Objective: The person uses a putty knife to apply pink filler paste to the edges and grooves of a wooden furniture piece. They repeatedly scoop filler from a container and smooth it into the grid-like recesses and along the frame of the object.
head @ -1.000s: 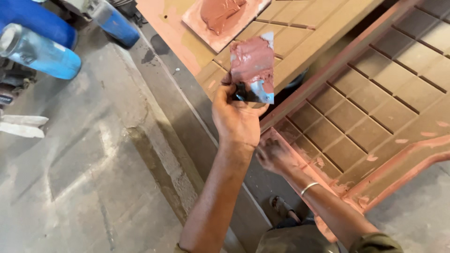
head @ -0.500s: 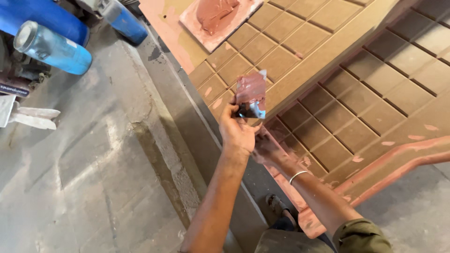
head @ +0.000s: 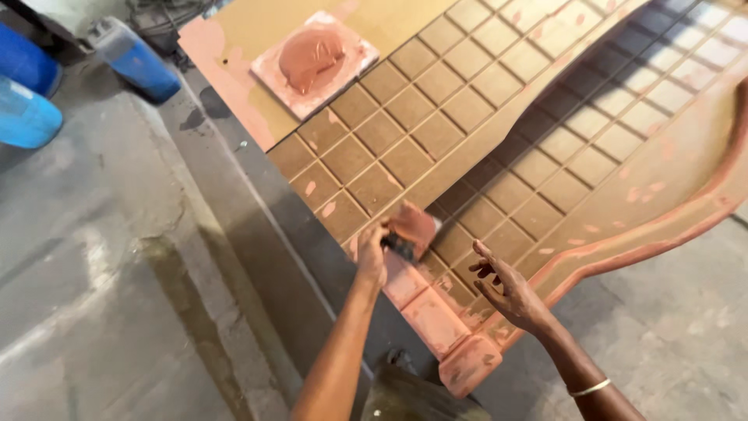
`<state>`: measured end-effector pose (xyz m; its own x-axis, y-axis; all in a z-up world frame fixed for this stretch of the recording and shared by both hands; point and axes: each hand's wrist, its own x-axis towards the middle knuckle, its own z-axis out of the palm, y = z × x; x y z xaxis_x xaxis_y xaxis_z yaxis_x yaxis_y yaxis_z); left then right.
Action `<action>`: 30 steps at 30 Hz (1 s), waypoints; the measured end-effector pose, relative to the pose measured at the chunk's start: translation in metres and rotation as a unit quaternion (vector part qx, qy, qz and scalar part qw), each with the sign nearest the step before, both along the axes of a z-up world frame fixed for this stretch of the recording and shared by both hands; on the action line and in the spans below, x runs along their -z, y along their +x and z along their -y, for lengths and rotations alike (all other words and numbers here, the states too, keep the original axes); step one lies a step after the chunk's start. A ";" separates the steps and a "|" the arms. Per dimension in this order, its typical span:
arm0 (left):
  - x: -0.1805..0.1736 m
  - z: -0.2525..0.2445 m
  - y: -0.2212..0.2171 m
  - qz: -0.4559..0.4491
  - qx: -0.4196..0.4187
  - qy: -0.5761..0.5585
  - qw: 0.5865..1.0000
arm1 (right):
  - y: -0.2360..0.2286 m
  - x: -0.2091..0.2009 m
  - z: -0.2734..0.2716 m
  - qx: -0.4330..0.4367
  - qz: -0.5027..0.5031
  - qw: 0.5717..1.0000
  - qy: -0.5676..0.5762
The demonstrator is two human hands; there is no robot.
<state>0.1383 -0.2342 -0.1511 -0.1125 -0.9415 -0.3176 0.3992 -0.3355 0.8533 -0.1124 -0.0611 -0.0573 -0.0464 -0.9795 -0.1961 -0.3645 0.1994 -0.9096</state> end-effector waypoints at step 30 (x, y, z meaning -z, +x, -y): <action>-0.083 0.064 0.249 0.046 0.418 0.033 0.907 | 0.310 -0.124 0.043 -0.108 -0.125 0.980 -0.109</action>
<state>0.3870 -0.2978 -0.0685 -0.7486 -0.5177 -0.4142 -0.0896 -0.5401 0.8368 0.1975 -0.1040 0.0667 0.1466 -0.9891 0.0103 -0.5933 -0.0962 -0.7992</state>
